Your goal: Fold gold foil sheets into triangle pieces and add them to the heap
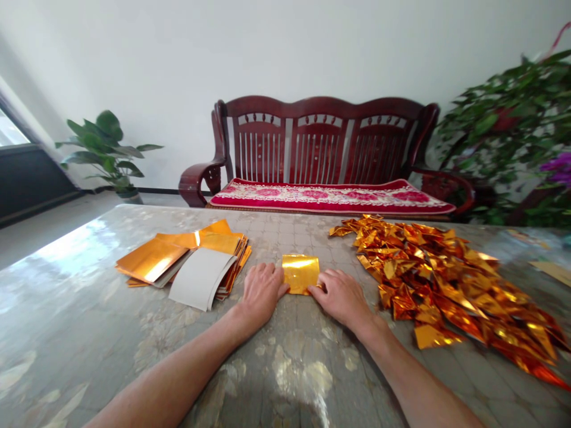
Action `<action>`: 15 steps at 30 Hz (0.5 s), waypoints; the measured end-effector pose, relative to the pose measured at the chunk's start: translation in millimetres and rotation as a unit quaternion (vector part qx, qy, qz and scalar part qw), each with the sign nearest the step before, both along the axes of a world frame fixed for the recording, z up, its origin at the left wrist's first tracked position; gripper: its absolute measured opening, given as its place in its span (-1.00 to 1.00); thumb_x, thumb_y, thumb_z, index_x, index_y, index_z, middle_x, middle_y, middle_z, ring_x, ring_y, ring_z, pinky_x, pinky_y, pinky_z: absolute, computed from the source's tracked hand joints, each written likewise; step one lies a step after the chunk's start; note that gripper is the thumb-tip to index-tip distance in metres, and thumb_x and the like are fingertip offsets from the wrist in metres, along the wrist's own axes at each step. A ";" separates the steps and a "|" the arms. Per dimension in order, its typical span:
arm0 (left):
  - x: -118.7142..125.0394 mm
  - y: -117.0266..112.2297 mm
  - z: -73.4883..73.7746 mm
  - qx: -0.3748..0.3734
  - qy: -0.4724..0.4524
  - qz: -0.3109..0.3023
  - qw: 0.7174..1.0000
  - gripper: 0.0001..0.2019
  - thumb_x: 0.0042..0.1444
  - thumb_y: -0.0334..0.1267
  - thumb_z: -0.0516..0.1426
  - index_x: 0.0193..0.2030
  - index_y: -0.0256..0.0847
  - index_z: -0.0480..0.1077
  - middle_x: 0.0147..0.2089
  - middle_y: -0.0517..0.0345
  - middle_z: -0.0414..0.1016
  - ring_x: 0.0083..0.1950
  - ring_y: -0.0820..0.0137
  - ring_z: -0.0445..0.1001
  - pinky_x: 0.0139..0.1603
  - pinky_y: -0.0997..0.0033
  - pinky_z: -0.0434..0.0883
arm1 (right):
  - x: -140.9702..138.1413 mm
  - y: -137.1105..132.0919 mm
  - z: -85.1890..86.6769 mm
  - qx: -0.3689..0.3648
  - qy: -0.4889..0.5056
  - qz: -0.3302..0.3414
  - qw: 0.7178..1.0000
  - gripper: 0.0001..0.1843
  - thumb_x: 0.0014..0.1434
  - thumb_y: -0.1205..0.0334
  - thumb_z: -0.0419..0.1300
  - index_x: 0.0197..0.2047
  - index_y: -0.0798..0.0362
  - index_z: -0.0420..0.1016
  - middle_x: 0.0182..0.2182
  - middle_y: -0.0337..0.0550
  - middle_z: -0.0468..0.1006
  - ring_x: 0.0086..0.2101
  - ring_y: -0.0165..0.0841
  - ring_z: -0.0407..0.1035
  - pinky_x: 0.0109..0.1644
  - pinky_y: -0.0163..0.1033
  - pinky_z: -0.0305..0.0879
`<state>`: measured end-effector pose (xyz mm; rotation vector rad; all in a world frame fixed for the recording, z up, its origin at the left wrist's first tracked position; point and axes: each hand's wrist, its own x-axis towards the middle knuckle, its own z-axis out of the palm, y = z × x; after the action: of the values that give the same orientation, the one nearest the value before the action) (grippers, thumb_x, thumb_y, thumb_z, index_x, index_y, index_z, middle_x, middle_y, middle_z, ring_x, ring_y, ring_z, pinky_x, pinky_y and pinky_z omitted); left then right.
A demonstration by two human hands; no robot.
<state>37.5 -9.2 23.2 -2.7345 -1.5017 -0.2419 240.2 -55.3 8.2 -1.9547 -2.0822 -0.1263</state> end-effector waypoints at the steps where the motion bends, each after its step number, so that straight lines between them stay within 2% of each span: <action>1: 0.1 -1.0 -0.8 0.011 -0.011 -0.003 1.000 -0.80 0.29 -0.14 0.10 -0.08 -0.19 0.44 -0.09 0.00 0.48 -0.03 0.18 0.40 -0.02 0.25 0.31 | 0.3 0.1 -0.5 0.000 0.006 -0.006 1.000 -0.66 0.21 0.00 0.23 -0.50 -0.01 0.36 -0.43 -0.20 0.51 -0.36 -0.31 0.34 -0.32 -0.20 0.01; 3: 0.3 -3.4 -2.2 0.015 -0.031 -0.048 0.998 -0.81 0.31 -0.23 0.08 0.02 -0.12 0.40 -0.02 0.06 0.43 0.01 0.23 0.37 -0.03 0.31 0.33 | 0.9 0.0 -1.6 0.003 0.022 -0.015 1.000 -0.69 0.19 -0.01 0.25 -0.46 -0.01 0.37 -0.42 -0.20 0.50 -0.36 -0.29 0.35 -0.31 -0.20 0.04; 5: 0.6 -6.2 -3.4 -0.008 -0.033 -0.135 0.990 -0.81 0.35 -0.29 0.02 0.03 -0.07 0.39 -0.03 0.11 0.42 0.01 0.30 0.37 -0.04 0.38 0.35 | 0.7 -1.4 -1.9 0.022 0.037 -0.013 0.999 -0.76 0.19 0.02 0.26 -0.38 -0.01 0.41 -0.38 -0.20 0.51 -0.31 -0.27 0.36 -0.27 -0.20 0.09; 7: 1.6 -9.8 -4.9 -0.023 -0.015 -0.202 0.979 -0.81 0.36 -0.32 0.00 0.00 -0.09 0.39 -0.07 0.13 0.43 -0.02 0.33 0.38 -0.04 0.40 0.36 | -1.2 -4.4 -1.0 0.054 0.037 0.018 0.998 -0.86 0.23 0.11 0.25 -0.26 -0.01 0.46 -0.29 -0.16 0.52 -0.22 -0.24 0.35 -0.18 -0.19 0.15; 9: 4.1 -14.6 -6.8 -0.007 0.013 -0.213 0.977 -0.83 0.34 -0.36 0.02 -0.01 -0.16 0.38 -0.10 0.08 0.44 -0.05 0.30 0.39 -0.03 0.35 0.37 | -4.8 -8.8 0.9 0.074 0.019 0.079 0.994 -0.92 0.28 0.23 0.19 -0.17 -0.02 0.51 -0.22 -0.13 0.52 -0.15 -0.22 0.32 -0.10 -0.17 0.18; 12: 9.4 -24.1 -9.8 0.023 0.058 -0.192 0.979 -0.84 0.28 -0.42 0.04 -0.05 -0.26 0.39 -0.12 -0.01 0.45 -0.09 0.23 0.39 -0.08 0.28 0.38 | -10.3 -16.2 3.0 0.062 -0.006 0.161 0.985 -0.83 0.33 0.32 0.12 -0.15 -0.04 0.54 -0.24 -0.13 0.53 -0.16 -0.24 0.31 -0.07 -0.17 0.19; 15: 12.1 -34.2 -11.6 0.045 0.090 -0.177 0.979 -0.82 0.26 -0.44 0.06 -0.03 -0.29 0.40 -0.11 -0.04 0.44 -0.11 0.21 0.39 -0.14 0.26 0.39 | -10.4 -22.5 2.0 0.044 -0.010 0.165 0.985 -0.82 0.33 0.35 0.11 -0.15 -0.02 0.55 -0.26 -0.14 0.53 -0.17 -0.26 0.31 -0.05 -0.19 0.21</action>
<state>49.6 -43.4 11.6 -2.8409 -0.9342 -0.0594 229.8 -77.8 10.2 -1.5391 -2.3359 -0.1659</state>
